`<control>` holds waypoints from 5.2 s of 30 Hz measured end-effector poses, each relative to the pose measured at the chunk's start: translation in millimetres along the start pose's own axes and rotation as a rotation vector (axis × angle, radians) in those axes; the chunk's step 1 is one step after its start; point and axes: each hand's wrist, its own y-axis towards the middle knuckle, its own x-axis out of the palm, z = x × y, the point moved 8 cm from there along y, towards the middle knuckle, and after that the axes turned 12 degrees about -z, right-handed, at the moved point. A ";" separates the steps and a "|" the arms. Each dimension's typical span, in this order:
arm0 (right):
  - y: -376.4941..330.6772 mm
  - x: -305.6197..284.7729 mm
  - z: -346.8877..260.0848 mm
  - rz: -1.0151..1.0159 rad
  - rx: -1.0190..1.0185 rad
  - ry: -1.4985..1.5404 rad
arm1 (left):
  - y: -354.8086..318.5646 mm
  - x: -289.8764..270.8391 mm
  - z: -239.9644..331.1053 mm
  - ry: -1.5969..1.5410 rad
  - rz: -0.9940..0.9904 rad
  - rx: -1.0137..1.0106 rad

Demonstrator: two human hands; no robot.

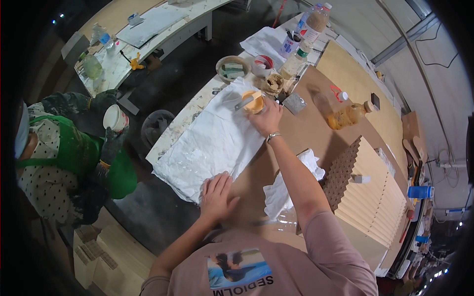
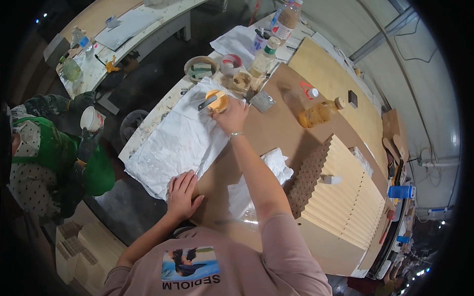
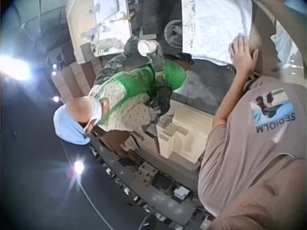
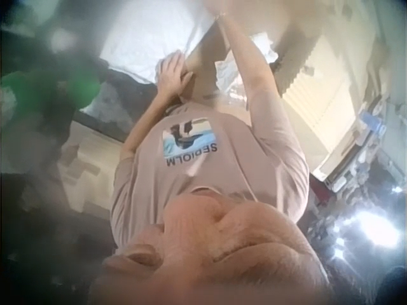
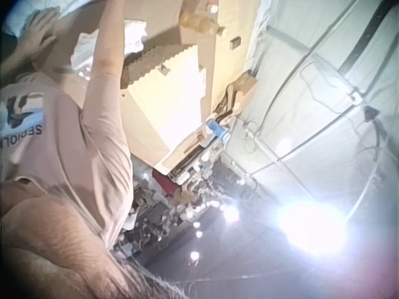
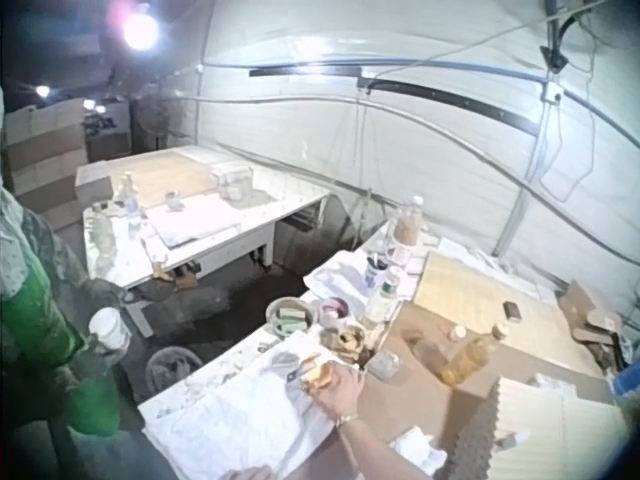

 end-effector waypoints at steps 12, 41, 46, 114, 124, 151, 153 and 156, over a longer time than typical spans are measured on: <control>-3.1 3.9 2.2 0.025 0.061 -0.108 | -3.0 -9.7 0.6 -0.061 0.051 0.037; -192.6 107.9 -90.4 -0.619 0.136 0.675 | -7.9 -84.6 -58.6 0.183 0.418 0.097; -200.1 107.1 -67.2 -0.563 0.552 1.206 | 16.3 -78.2 -36.7 0.266 0.382 0.141; -175.4 98.5 -41.4 -0.030 1.076 1.441 | 188.9 -105.0 -99.1 -1.100 -0.158 0.057; -172.0 84.8 -36.1 -0.011 1.084 1.399 | 222.4 -149.2 -93.8 -0.726 0.083 0.232; -153.4 59.4 -20.5 0.008 0.960 1.295 | 291.3 -129.1 -12.8 0.099 -0.049 0.518; -151.3 60.4 -17.9 -0.022 0.958 1.277 | 293.6 -124.6 -16.6 0.067 -0.081 0.502; -153.5 55.3 -15.4 -0.065 0.981 1.232 | 295.8 -123.8 -18.1 0.037 -0.125 0.463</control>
